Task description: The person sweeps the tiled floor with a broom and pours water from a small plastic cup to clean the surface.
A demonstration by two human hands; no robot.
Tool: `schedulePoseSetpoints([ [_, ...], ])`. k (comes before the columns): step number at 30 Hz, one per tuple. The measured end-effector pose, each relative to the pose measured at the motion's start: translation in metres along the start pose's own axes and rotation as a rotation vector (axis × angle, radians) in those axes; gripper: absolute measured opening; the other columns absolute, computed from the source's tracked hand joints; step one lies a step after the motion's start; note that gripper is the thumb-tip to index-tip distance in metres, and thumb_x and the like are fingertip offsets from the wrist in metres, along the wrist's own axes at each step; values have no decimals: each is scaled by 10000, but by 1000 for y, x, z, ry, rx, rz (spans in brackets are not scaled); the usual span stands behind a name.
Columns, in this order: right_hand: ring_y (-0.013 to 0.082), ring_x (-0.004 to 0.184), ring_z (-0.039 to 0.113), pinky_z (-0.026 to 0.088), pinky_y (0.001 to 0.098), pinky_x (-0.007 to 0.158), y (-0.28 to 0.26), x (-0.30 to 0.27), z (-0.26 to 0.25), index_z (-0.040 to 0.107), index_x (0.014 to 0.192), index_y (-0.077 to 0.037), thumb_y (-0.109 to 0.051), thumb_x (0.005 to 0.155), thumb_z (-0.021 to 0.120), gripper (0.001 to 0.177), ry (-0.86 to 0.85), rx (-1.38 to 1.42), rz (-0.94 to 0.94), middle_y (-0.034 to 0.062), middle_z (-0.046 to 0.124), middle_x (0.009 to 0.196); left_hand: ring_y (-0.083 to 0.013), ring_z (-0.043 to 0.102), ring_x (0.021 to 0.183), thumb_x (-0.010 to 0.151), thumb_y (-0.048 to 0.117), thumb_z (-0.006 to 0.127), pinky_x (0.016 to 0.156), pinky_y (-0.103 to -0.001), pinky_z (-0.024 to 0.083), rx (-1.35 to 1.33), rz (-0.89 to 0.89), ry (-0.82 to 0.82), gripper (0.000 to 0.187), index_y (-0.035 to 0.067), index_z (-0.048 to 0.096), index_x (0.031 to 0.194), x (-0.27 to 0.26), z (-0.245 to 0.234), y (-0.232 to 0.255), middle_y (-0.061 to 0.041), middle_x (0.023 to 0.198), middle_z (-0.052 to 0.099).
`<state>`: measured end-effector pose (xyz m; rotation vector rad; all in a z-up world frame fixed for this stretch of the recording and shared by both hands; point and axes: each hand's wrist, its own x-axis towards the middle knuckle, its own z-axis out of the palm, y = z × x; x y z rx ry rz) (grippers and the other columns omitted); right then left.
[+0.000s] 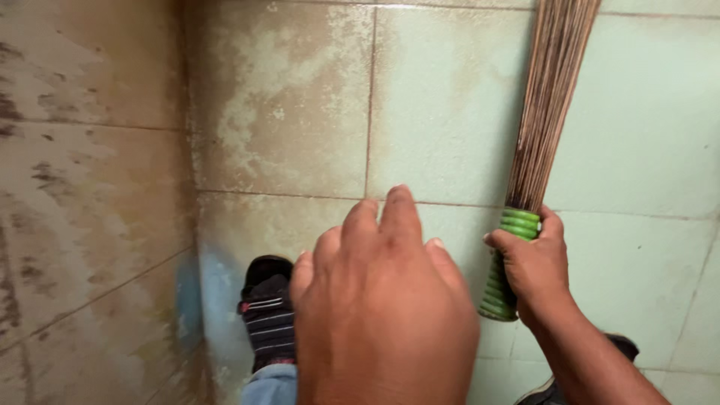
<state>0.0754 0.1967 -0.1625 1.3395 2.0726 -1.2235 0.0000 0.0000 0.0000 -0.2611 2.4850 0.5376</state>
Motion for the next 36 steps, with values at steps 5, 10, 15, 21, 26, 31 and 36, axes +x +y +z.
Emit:
schedulePoseSetpoints([
  [5,216,882,653,578,393,720,-9,9,-15,356,1527,-28,-77,794,739,828,-56,-39,50,135,638,1097,-369,587,1188,904,378,612,989,-541,408,-28,-18,-33,616,83,534,1439,1,1,0,-162,1344,625],
  [10,179,830,639,593,386,690,-12,9,-28,330,1534,-45,-162,849,746,810,-120,19,33,113,624,1083,-386,566,1216,948,398,583,1000,-519,428,-71,-46,-104,607,68,496,1449,7,9,-8,-174,1347,607],
  [15,302,867,729,597,434,754,-6,1,-35,173,1650,-191,-349,884,703,944,-129,-502,-14,196,698,1090,-386,530,1318,1010,384,581,1049,-484,412,-144,201,0,588,64,515,1498,8,6,-26,-180,1456,587],
  [21,275,1003,723,610,476,821,13,3,-68,267,1585,-381,-691,828,495,849,-321,-1048,-94,84,707,1138,-382,542,1325,1019,376,585,1061,-459,423,-260,229,-8,583,57,523,1502,9,5,-42,-181,1463,595],
  [26,323,863,765,605,466,722,19,10,-55,268,1680,-265,-646,950,519,860,-197,-777,34,178,731,1040,-400,522,1301,964,383,603,1073,-473,408,-277,209,55,576,51,532,1429,51,40,-42,-214,1422,565],
  [31,264,707,746,605,421,594,11,-4,-47,202,1728,-280,-654,1000,488,868,-365,-880,70,158,738,913,-344,461,1378,988,435,548,1129,-476,354,-125,256,70,612,81,471,1482,112,62,-42,-143,1484,526],
  [36,298,760,744,610,449,667,-8,22,-66,213,1700,-247,-645,1024,420,811,-289,-1159,83,164,792,910,-341,338,1437,1014,496,494,1165,-504,254,55,301,48,641,108,398,1515,149,66,-45,-151,1543,409],
])
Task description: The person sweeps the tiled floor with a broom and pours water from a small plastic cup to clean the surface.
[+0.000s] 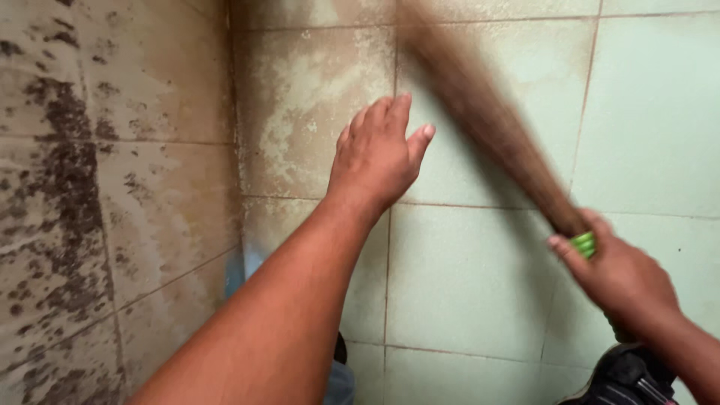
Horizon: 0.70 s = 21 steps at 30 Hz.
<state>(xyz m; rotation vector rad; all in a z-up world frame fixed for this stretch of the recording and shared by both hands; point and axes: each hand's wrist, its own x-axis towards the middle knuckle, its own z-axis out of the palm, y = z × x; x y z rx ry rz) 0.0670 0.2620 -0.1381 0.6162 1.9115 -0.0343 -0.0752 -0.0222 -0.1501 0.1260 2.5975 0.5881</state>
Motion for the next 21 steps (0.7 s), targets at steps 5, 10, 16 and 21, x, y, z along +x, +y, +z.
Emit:
schedulePoseSetpoints([
  [5,342,885,735,596,488,776,19,0,13,353,1588,-236,-691,939,490,804,227,261,-161,204,742,996,-333,337,1497,1032,530,487,1222,-486,267,4,89,115,670,106,399,1544,-2,2,-7,-130,1594,419],
  [10,336,966,753,610,479,851,21,-5,6,341,1577,-340,-707,882,458,795,55,-154,-191,130,754,1078,-366,302,1470,1045,517,489,1174,-519,234,-1,76,121,683,90,368,1564,-15,2,-7,-174,1585,384],
  [16,324,895,717,583,452,737,8,4,40,359,1549,-163,-688,967,561,810,343,614,-85,178,714,1014,-363,338,1470,1027,493,509,1196,-496,257,0,86,71,673,72,403,1542,-34,5,-16,-179,1570,420],
  [21,199,788,720,618,374,676,3,-11,15,291,1590,-344,-673,943,434,740,-88,-91,-208,44,726,951,-354,353,1455,1004,507,519,1177,-502,271,45,66,89,696,75,404,1537,-39,1,-24,-176,1554,435],
])
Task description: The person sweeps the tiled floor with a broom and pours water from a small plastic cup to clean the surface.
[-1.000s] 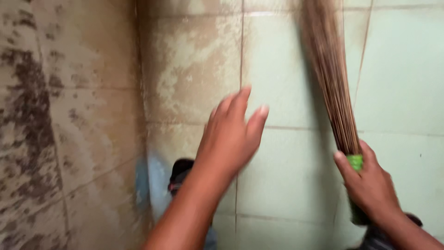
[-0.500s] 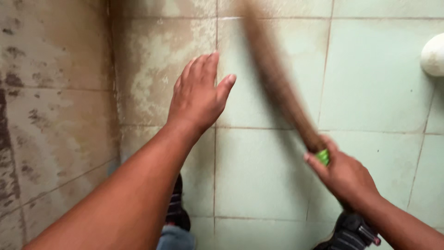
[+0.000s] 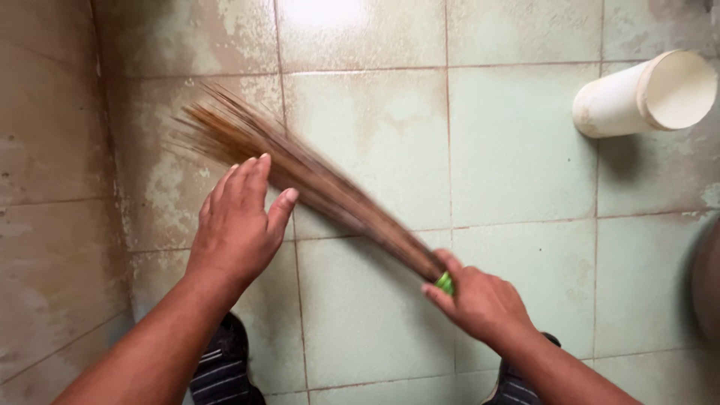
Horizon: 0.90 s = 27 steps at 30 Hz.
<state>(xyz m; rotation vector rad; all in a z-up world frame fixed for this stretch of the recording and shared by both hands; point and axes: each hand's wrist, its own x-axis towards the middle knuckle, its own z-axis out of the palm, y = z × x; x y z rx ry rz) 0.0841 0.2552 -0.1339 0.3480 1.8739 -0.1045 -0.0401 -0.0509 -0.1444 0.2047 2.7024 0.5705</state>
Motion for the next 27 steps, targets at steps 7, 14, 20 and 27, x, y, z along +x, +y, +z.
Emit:
schedulePoseSetpoints([
  [7,228,702,688,610,379,598,-18,-8,5,184,1653,-282,-642,969,484,828,62,520,111,96,752,877,-371,353,1446,999,515,516,1169,-515,269,20,-71,-17,707,68,396,1534,3,-2,0,-185,1539,433],
  [14,228,705,717,598,403,639,-19,8,-32,337,1582,-264,-669,956,451,754,171,335,125,95,728,847,-350,324,1468,996,517,502,1189,-525,224,-23,-73,6,706,79,393,1540,6,-4,1,-161,1561,419],
  [20,233,758,711,631,417,694,-26,16,-60,288,1597,-283,-696,944,425,784,132,1,-41,101,718,868,-348,300,1477,992,548,485,1193,-519,207,-29,-78,-21,728,92,368,1548,13,-4,3,-158,1572,396],
  [27,290,824,693,579,476,731,-20,34,-77,413,1522,-198,-695,931,538,783,456,544,9,166,682,1002,-333,276,1504,1010,564,439,1213,-522,195,0,-21,-29,732,90,344,1559,27,-6,10,-150,1589,380],
])
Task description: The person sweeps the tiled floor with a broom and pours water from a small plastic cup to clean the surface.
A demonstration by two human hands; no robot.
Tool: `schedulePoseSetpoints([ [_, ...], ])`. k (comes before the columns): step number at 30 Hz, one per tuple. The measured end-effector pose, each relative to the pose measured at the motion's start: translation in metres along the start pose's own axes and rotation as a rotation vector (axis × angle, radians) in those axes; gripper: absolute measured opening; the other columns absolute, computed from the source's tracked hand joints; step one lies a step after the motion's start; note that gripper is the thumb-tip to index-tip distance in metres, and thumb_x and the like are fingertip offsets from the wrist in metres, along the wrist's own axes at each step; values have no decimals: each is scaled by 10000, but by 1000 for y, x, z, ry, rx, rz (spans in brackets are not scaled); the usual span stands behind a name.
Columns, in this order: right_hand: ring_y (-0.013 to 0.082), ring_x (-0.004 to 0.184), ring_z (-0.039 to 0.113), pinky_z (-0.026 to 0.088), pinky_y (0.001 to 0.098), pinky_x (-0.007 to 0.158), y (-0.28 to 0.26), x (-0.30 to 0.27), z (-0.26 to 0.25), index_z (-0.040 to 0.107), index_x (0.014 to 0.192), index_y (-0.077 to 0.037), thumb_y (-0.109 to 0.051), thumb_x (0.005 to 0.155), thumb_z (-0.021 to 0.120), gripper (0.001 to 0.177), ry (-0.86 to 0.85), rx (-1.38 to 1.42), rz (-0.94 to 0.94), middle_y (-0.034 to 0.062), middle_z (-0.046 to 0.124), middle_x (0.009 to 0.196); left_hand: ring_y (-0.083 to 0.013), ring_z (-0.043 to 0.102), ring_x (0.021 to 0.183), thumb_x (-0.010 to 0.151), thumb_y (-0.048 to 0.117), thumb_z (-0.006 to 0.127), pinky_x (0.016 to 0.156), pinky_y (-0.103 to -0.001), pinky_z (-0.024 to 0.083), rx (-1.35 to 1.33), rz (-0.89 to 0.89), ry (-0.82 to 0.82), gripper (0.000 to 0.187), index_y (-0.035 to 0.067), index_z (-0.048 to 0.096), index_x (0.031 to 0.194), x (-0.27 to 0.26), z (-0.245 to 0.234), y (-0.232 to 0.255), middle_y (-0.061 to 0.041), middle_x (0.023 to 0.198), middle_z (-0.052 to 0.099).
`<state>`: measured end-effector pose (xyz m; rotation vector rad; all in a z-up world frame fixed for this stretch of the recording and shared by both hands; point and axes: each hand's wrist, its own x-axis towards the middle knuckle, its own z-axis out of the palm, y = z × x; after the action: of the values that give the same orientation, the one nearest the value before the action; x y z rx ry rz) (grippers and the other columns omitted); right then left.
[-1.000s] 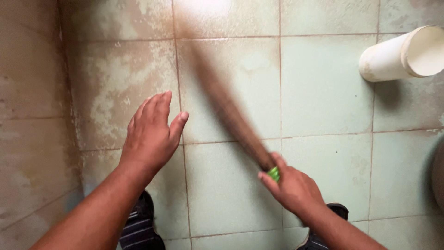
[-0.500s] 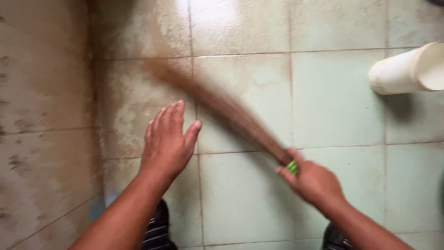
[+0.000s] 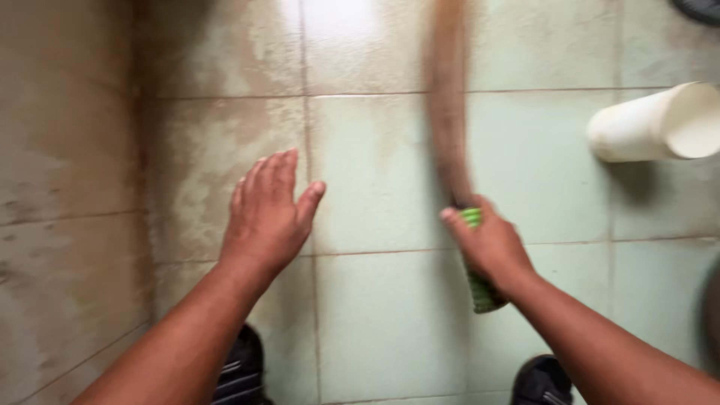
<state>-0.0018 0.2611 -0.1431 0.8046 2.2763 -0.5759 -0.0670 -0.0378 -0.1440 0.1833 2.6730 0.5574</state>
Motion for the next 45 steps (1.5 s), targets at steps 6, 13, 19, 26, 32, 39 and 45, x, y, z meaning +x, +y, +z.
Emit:
schedulePoseSetpoints([
  [6,325,841,772,606,490,776,17,20,-38,304,1657,-284,-656,978,465,790,-161,-314,167,179,788,997,-334,201,1512,1010,562,390,1180,-531,138,38,-6,-89,732,108,255,1568,29,-3,31,-147,1635,277],
  [13,340,843,646,535,484,739,73,56,-44,468,1476,-40,-693,963,601,842,198,-114,-71,243,667,1045,-292,187,1522,1014,579,387,1223,-508,110,-13,-3,-109,733,139,248,1584,48,-24,58,-105,1626,273],
  [19,373,799,730,597,551,752,58,56,-81,548,1422,-19,-630,971,538,760,108,78,282,244,728,1018,-336,162,1535,1013,572,382,1180,-527,89,2,56,-67,731,119,241,1568,53,-22,56,-152,1654,248],
  [26,375,981,710,559,515,883,53,56,-80,475,1492,-158,-665,937,548,756,0,-407,63,205,758,1098,-310,207,1514,1007,572,412,1217,-525,114,35,45,-67,744,115,278,1578,33,-24,46,-129,1613,309],
  [32,415,1037,701,559,522,924,64,28,-26,456,1515,-165,-714,912,511,817,-8,-151,177,250,712,1146,-322,211,1510,1012,569,418,1217,-517,121,46,60,-52,740,109,282,1575,30,-27,48,-144,1605,315],
  [39,350,892,783,610,499,864,119,-21,-17,510,1497,-151,-694,948,514,772,-16,-80,441,193,789,987,-314,219,1502,1007,574,403,1206,-520,137,55,85,-86,726,114,301,1560,16,-22,56,-139,1594,322],
  [45,219,939,784,677,408,855,139,-36,-34,309,1617,-306,-722,920,408,818,-397,-631,157,69,787,1045,-343,245,1490,1010,547,443,1187,-561,164,91,192,-88,737,84,320,1570,3,-2,77,-173,1590,345],
])
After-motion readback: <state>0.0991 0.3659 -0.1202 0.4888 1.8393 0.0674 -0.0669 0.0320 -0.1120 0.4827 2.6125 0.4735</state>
